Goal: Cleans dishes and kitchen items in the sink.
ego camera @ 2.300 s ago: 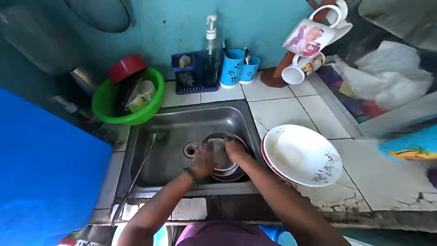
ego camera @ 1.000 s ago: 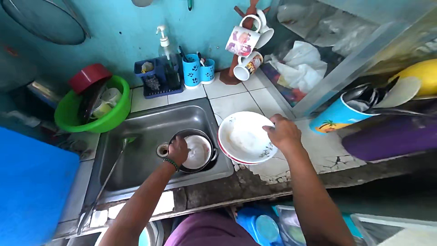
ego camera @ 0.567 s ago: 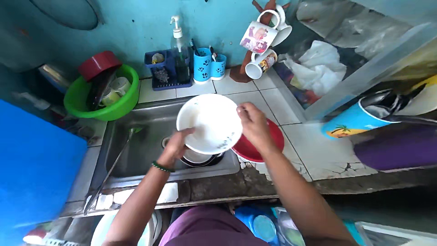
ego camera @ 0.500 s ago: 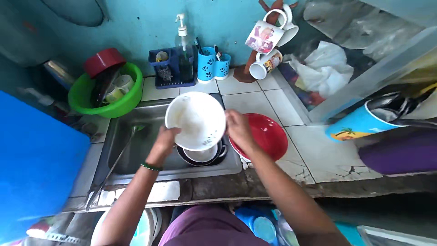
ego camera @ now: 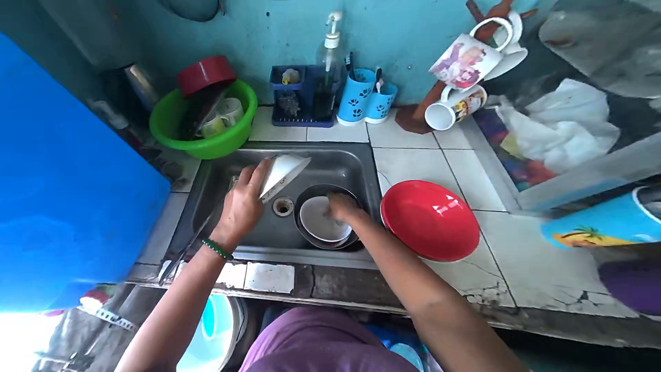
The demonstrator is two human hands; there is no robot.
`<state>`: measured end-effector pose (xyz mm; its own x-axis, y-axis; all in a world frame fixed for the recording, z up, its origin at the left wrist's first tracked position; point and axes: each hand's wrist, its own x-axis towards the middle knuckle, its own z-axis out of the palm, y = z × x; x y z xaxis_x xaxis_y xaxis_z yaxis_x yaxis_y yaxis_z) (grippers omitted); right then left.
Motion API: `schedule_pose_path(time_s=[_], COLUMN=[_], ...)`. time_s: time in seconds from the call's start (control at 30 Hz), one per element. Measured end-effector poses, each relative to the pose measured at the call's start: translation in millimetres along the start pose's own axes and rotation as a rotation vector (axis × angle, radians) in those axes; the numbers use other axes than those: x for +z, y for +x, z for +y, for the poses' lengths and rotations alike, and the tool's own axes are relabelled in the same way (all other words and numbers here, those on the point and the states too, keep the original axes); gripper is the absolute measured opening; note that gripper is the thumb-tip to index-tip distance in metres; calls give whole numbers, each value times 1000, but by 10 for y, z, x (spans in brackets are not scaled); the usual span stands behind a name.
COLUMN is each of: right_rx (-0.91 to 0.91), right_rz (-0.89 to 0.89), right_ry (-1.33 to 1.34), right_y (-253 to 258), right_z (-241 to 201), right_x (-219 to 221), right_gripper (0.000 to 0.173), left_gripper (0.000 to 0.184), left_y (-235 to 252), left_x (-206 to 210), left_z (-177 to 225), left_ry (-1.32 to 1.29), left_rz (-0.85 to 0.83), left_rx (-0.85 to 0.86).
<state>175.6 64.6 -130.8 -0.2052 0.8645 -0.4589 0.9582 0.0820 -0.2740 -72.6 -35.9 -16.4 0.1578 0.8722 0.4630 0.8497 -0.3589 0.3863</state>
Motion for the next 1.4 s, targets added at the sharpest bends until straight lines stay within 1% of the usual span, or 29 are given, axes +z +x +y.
schedule_pose_path(time_s=[0.1,0.23,0.33,0.43,0.57,0.63,0.8,0.83,0.9,1.03,1.1,1.2,1.27,1.33,1.37,1.4], right_rx=[7,96,124,144,128,108,-2,-10,-29,-5,-8,-31,-55,-70,-69,-67], right_rz=[-44,-45,-17,54,124,157,308,322,372,394,400,401,410,426,430,434], right_ry=[135,149,132,99,100,123,269,275,252,183,177,181,200,229,241,253], right_y=[68,54,-85,-300,-399,-458,-649,-721,-838,-1009,-1023,-1024,-1002,-975,-969,-969], right_z=[131,69,-37,-135,-46,17,155,126,56,-111,-128,-147,-135,-96,-79,-67], right_x=[16,-19,-222,-449,-652,-771,-1091,-1171,-1290,-1452,-1478,-1500,-1512,-1521,-1532,-1544], right_gripper=[54,41,39,32,33,34,37,35,26,29,26,23,22,21,21,21], left_gripper=[69,70,73,68,64,61,50,47,44,33,33,32,28,24,25,28], left_y=[-53,-96,-93,-98,-102,-85,-52,-42,-20,49,94,166,233,295,316,325], left_x=[-16,-60,-90,-70,58,170,651,768,1003,1280,1290,1187,1073,917,819,733], left_z=[4,-2,-7,7,82,120,178,189,203,353,422,426,371,319,300,279], left_ry=[-28,-18,-25,-61,-142,-254,-597,-684,-864,-1175,-1251,-1274,-1199,-1013,-910,-823], left_rz=[47,56,46,37,79,98,116,128,118,98,29,-212,-381,-525,-570,-580], left_rx=[27,11,-57,-168,-226,-292,-577,-643,-772,-983,-1076,-1190,-1224,-1170,-1104,-1027])
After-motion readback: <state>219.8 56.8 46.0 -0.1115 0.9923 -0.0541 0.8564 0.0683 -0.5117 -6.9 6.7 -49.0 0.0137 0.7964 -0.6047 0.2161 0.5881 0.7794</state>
